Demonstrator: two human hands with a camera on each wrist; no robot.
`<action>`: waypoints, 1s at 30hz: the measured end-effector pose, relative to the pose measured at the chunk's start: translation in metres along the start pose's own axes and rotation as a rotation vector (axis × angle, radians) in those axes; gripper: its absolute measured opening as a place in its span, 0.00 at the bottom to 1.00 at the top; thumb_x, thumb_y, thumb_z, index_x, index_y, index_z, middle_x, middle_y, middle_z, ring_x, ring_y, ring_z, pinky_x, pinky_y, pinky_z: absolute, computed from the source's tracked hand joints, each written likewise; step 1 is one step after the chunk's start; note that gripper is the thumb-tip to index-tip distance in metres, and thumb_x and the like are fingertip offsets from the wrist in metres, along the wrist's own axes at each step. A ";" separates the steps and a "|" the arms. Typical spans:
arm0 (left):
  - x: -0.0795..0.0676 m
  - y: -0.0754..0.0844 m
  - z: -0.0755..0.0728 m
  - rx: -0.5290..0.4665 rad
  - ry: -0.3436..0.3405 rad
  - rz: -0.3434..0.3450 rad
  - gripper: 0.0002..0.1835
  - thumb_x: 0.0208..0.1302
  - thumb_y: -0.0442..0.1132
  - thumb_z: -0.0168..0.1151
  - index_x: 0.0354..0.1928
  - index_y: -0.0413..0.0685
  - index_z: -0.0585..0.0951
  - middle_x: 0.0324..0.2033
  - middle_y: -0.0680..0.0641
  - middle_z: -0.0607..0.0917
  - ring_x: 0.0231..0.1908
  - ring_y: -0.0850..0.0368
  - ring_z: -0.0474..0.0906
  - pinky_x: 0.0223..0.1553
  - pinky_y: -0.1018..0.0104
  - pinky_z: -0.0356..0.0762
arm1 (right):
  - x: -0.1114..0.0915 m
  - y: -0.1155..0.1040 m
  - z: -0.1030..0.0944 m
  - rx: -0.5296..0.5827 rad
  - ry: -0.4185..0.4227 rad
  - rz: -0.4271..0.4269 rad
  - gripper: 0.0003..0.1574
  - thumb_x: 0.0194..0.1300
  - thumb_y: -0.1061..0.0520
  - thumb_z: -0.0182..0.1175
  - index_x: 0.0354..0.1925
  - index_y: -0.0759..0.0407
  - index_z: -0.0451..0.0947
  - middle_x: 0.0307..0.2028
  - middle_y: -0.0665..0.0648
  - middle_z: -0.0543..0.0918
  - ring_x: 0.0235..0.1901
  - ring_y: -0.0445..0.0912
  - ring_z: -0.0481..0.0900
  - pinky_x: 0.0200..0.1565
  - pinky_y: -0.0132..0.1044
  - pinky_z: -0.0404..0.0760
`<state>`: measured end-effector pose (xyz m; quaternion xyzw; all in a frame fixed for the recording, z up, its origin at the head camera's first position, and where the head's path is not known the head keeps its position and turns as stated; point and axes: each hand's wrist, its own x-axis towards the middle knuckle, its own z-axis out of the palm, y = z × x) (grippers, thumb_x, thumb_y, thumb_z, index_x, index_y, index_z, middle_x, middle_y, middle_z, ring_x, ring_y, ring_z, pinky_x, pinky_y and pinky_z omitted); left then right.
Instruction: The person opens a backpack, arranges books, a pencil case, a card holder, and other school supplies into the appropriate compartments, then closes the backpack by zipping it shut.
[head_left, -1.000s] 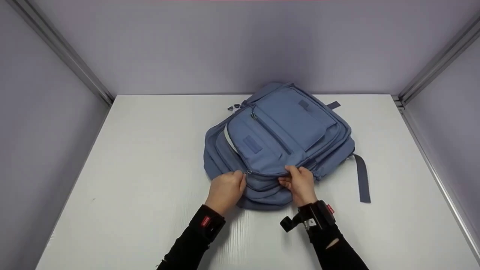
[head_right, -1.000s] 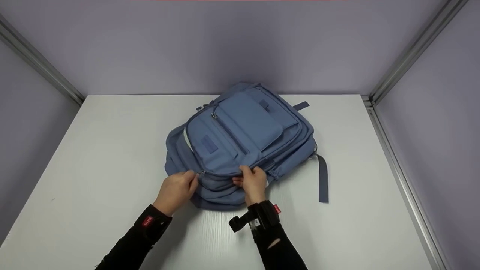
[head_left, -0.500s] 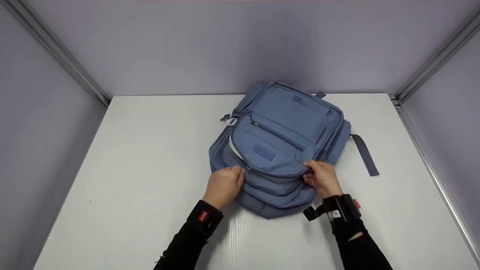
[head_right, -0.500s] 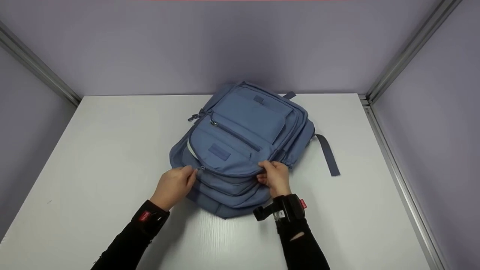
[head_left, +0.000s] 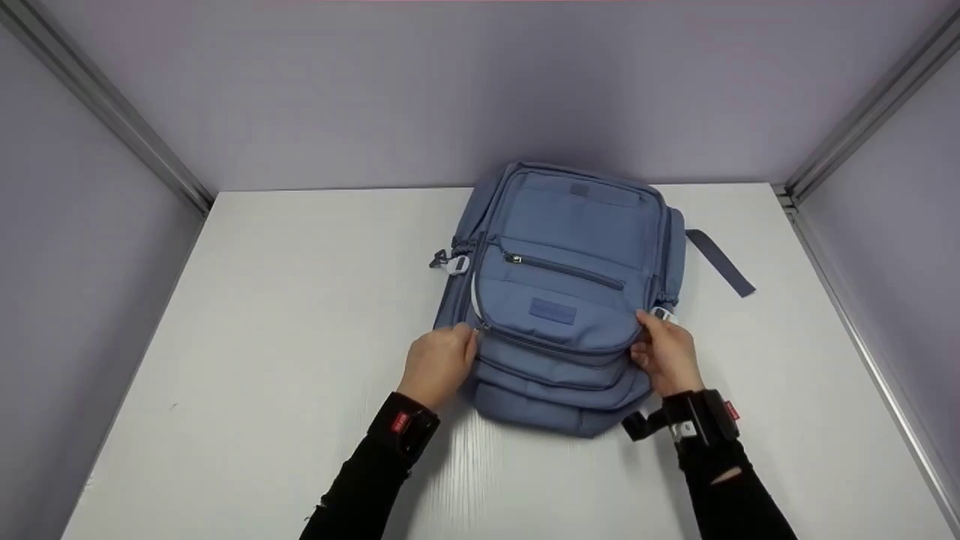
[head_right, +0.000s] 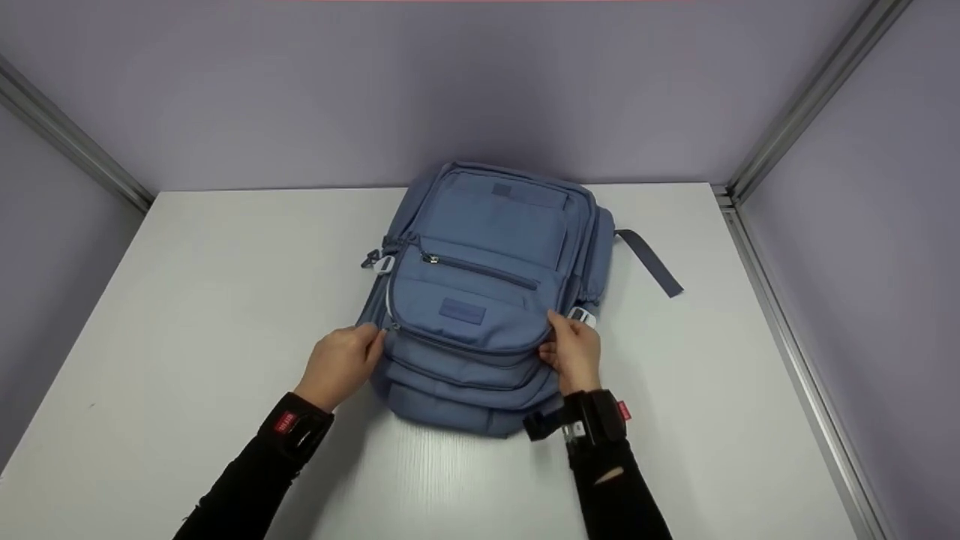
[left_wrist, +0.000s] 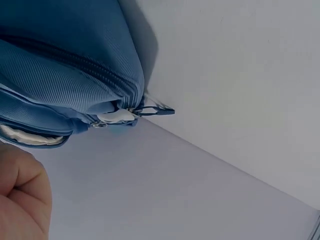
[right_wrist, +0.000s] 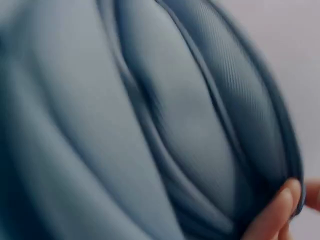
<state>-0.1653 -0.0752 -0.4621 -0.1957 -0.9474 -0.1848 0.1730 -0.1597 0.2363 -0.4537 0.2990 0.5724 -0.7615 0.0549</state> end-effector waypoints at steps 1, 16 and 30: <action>-0.001 0.000 0.000 -0.001 -0.001 -0.005 0.16 0.68 0.39 0.60 0.21 0.44 0.74 0.14 0.47 0.79 0.16 0.49 0.78 0.19 0.56 0.73 | -0.009 0.005 0.003 0.030 0.009 -0.005 0.10 0.74 0.53 0.52 0.36 0.58 0.70 0.20 0.46 0.75 0.19 0.36 0.76 0.28 0.25 0.79; -0.003 0.011 -0.001 -0.056 0.009 0.014 0.15 0.68 0.40 0.60 0.22 0.44 0.74 0.16 0.45 0.81 0.19 0.46 0.80 0.21 0.53 0.74 | -0.088 0.055 0.090 0.364 -0.137 0.096 0.14 0.75 0.54 0.49 0.40 0.65 0.70 0.31 0.55 0.79 0.34 0.45 0.84 0.44 0.35 0.85; -0.013 0.022 -0.003 -0.087 0.026 0.139 0.19 0.65 0.39 0.63 0.18 0.47 0.69 0.11 0.50 0.72 0.14 0.54 0.74 0.17 0.61 0.67 | -0.040 0.042 0.083 0.116 -0.007 0.084 0.16 0.74 0.54 0.52 0.51 0.66 0.70 0.23 0.52 0.80 0.24 0.41 0.81 0.32 0.29 0.83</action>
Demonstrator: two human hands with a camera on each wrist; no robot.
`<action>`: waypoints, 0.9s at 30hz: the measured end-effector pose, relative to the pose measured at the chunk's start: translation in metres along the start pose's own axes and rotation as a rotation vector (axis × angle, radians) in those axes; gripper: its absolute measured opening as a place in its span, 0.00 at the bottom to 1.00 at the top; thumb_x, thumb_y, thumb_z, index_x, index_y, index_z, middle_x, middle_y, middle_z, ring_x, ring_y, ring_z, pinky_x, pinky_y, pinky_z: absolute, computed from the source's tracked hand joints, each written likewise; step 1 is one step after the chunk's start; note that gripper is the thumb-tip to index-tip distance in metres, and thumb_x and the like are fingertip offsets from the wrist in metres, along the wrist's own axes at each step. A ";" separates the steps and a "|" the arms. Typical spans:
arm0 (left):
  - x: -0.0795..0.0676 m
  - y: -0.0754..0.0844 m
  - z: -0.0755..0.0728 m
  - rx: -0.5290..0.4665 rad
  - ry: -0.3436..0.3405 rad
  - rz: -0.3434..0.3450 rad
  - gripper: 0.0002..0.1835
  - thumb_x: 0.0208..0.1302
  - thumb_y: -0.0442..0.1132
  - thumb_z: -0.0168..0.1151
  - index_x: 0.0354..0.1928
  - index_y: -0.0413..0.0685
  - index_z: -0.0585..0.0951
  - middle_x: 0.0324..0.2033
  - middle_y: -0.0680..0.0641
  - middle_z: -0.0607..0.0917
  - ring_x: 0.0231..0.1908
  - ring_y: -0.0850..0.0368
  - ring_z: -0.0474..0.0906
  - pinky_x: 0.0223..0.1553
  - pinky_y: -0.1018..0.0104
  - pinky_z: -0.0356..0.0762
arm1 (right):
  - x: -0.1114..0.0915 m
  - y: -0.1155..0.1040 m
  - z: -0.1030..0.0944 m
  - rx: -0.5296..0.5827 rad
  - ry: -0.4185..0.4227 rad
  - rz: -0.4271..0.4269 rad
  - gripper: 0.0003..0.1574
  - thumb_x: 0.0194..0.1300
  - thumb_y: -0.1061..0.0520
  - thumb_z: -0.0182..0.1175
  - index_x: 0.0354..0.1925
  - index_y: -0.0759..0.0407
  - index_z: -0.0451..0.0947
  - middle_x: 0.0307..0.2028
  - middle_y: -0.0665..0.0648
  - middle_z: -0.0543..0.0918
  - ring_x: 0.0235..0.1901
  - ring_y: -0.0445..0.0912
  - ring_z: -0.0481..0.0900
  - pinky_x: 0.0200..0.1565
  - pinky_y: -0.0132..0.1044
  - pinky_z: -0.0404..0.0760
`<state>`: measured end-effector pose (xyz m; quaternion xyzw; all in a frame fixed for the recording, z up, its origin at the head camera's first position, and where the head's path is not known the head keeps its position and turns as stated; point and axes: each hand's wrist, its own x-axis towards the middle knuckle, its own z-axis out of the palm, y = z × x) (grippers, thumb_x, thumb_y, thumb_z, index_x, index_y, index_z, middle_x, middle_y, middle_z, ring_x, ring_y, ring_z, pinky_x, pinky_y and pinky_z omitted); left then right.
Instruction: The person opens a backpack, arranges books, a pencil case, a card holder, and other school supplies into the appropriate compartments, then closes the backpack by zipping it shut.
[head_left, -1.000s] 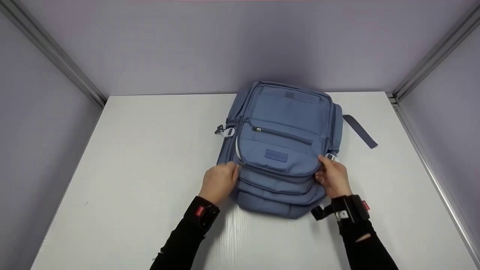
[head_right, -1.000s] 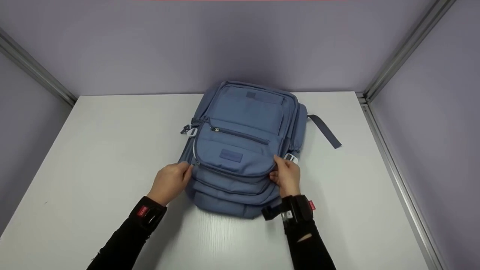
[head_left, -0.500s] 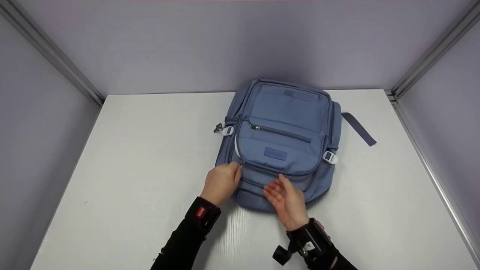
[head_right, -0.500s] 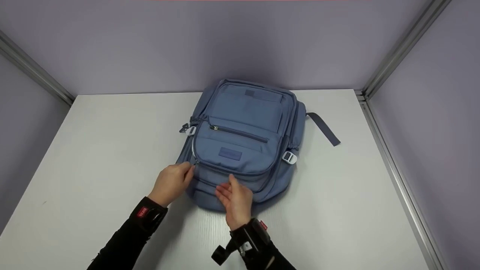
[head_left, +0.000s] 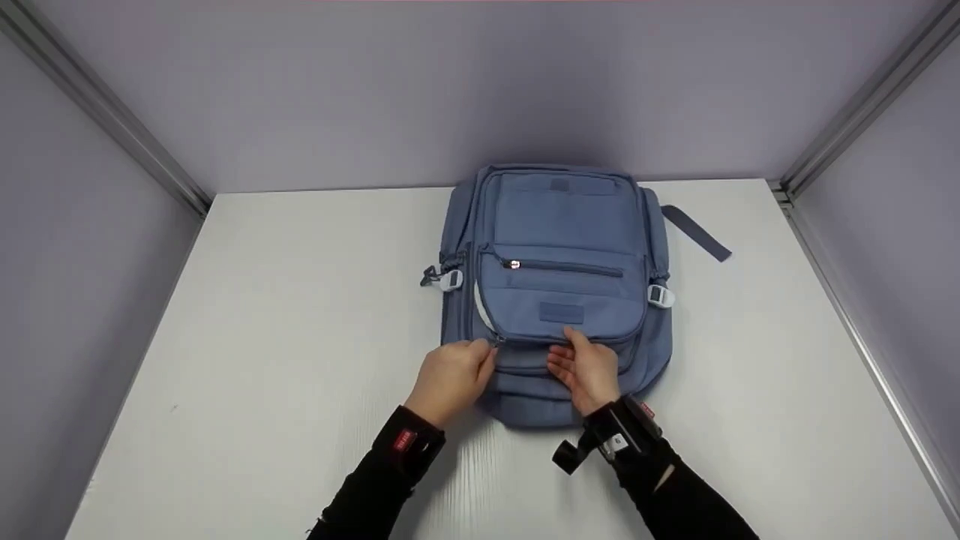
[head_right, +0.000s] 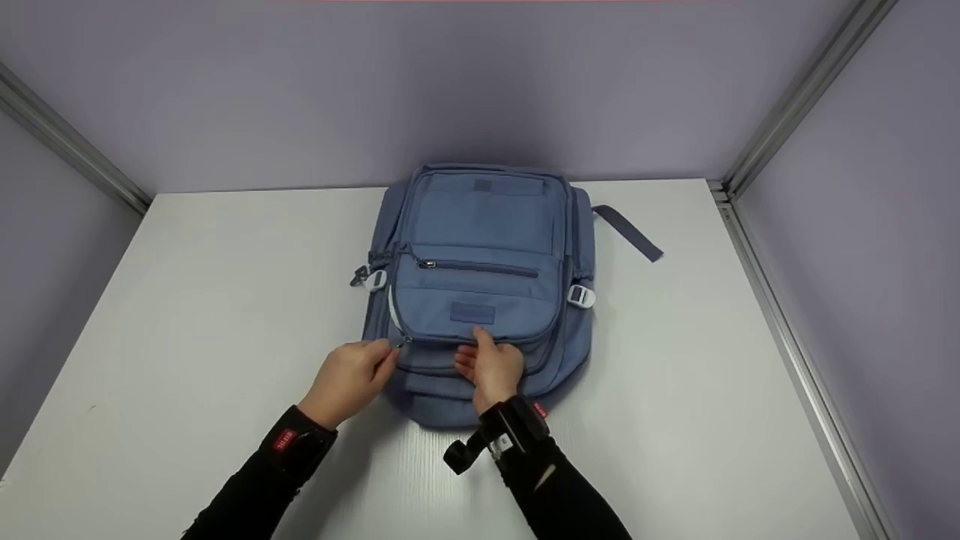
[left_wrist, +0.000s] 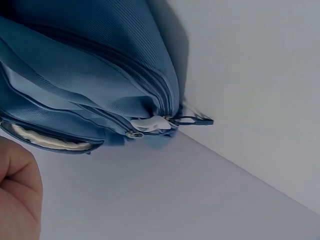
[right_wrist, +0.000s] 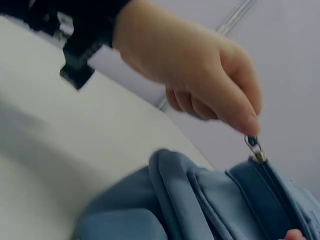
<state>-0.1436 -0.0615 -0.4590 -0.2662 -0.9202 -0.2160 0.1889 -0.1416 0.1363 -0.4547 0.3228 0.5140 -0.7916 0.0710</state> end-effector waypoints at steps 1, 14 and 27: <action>-0.001 0.001 0.000 -0.004 -0.004 0.009 0.19 0.65 0.39 0.64 0.18 0.48 0.69 0.11 0.51 0.72 0.14 0.55 0.73 0.17 0.62 0.67 | 0.001 -0.002 -0.004 -0.032 0.001 -0.011 0.15 0.74 0.55 0.52 0.50 0.66 0.71 0.22 0.52 0.80 0.23 0.41 0.80 0.31 0.29 0.83; -0.006 -0.007 0.000 0.052 -0.037 0.034 0.19 0.66 0.40 0.63 0.18 0.47 0.70 0.12 0.50 0.76 0.15 0.53 0.76 0.18 0.59 0.71 | 0.020 -0.040 -0.049 -0.256 -0.055 0.014 0.08 0.66 0.59 0.57 0.29 0.60 0.75 0.13 0.49 0.75 0.13 0.39 0.73 0.22 0.30 0.77; 0.038 -0.058 0.016 0.215 0.008 -0.191 0.13 0.65 0.34 0.60 0.22 0.40 0.76 0.15 0.42 0.82 0.16 0.45 0.80 0.18 0.51 0.77 | 0.021 -0.037 -0.050 -0.265 -0.065 0.022 0.10 0.64 0.59 0.57 0.25 0.59 0.75 0.13 0.48 0.74 0.13 0.38 0.72 0.22 0.29 0.76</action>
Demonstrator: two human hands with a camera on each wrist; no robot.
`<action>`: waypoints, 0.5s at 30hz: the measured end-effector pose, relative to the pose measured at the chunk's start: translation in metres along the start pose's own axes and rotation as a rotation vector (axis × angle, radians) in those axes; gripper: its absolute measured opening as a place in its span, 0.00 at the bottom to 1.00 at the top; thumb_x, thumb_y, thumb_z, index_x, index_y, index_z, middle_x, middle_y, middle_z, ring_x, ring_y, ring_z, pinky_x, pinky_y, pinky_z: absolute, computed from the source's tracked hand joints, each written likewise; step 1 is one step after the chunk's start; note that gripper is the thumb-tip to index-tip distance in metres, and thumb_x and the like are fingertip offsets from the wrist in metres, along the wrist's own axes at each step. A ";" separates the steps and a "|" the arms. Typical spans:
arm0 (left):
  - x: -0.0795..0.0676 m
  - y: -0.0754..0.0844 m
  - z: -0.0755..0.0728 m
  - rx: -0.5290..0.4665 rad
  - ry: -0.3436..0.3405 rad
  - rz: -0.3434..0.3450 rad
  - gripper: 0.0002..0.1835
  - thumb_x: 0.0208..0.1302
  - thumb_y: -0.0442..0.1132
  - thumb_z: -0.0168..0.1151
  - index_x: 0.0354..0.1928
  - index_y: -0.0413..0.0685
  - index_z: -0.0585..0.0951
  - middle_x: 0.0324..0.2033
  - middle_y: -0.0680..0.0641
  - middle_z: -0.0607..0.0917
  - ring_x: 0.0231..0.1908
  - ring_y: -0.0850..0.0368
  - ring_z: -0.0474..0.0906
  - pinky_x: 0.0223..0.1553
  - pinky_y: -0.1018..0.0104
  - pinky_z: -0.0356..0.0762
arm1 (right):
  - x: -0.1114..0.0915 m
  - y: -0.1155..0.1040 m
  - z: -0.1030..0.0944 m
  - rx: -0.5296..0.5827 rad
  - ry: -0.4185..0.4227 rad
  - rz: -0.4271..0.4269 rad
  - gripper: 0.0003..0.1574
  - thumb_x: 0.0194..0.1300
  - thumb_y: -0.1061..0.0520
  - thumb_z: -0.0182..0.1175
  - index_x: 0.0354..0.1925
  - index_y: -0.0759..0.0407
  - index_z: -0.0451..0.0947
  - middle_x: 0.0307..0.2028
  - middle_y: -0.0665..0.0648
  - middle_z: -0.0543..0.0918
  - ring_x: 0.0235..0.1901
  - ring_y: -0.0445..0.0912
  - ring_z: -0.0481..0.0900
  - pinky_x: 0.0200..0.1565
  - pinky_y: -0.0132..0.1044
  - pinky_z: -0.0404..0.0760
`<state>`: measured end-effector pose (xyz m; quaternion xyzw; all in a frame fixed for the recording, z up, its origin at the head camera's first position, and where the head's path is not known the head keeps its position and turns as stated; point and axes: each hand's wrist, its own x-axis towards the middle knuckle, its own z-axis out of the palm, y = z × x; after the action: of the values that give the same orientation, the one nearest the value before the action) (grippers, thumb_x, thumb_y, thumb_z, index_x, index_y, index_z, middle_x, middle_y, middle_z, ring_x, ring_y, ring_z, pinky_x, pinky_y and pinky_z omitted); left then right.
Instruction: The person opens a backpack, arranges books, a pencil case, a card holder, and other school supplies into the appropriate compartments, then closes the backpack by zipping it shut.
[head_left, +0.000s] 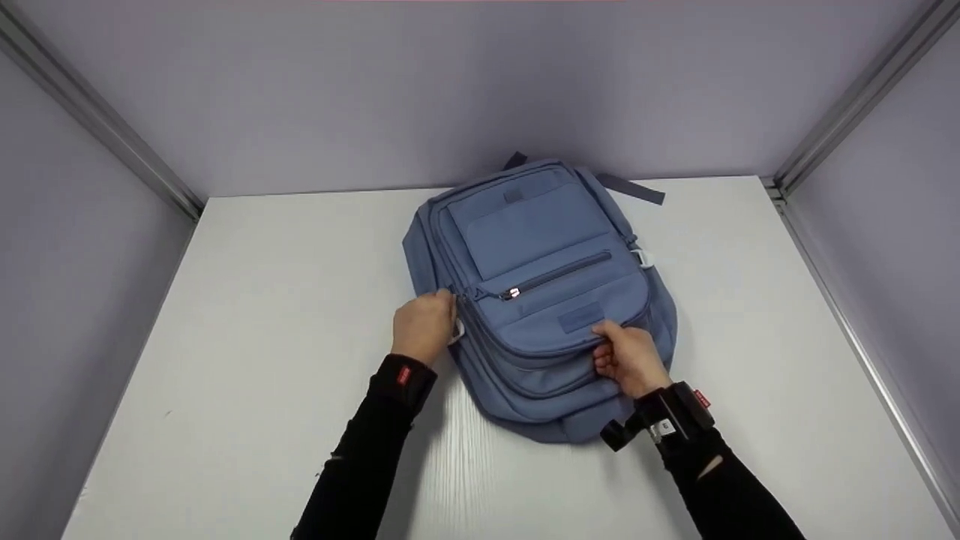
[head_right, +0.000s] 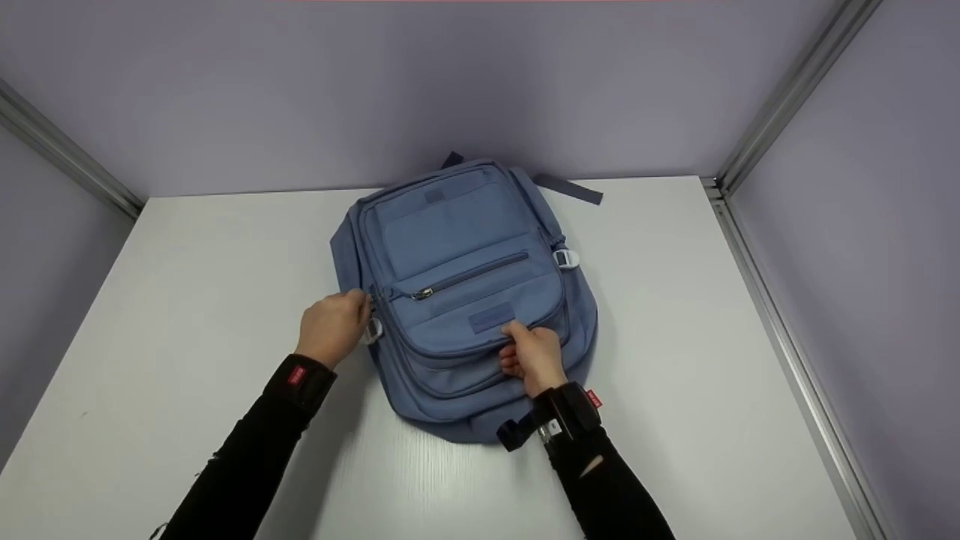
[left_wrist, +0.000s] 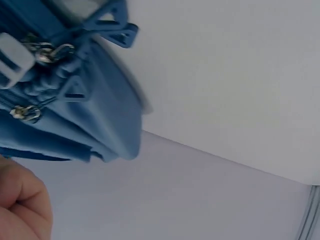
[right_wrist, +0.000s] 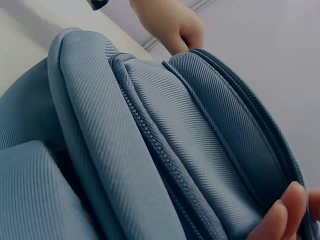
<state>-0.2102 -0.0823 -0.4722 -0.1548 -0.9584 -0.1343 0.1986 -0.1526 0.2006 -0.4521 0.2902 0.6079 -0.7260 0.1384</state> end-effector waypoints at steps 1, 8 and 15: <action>0.003 0.000 0.002 0.006 0.001 -0.017 0.13 0.64 0.34 0.59 0.22 0.40 0.76 0.16 0.42 0.82 0.17 0.45 0.80 0.18 0.51 0.77 | 0.000 0.001 0.001 -0.002 0.003 -0.003 0.10 0.64 0.59 0.57 0.26 0.59 0.75 0.13 0.48 0.74 0.13 0.38 0.72 0.22 0.29 0.76; 0.009 -0.005 0.014 0.040 0.058 -0.105 0.14 0.68 0.37 0.59 0.23 0.38 0.78 0.16 0.39 0.82 0.18 0.43 0.81 0.18 0.51 0.78 | -0.003 0.010 0.017 0.042 0.032 -0.014 0.13 0.67 0.58 0.55 0.25 0.61 0.73 0.13 0.49 0.75 0.13 0.39 0.73 0.23 0.30 0.78; 0.004 -0.017 0.011 0.002 -0.001 -0.244 0.14 0.70 0.42 0.59 0.35 0.37 0.82 0.25 0.36 0.83 0.25 0.38 0.83 0.25 0.47 0.79 | -0.013 0.024 0.043 0.107 0.066 -0.043 0.11 0.70 0.56 0.56 0.37 0.65 0.72 0.17 0.50 0.77 0.18 0.40 0.75 0.25 0.30 0.79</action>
<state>-0.2231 -0.0931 -0.4830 -0.0368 -0.9704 -0.1564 0.1802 -0.1397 0.1516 -0.4597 0.3080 0.5784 -0.7504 0.0868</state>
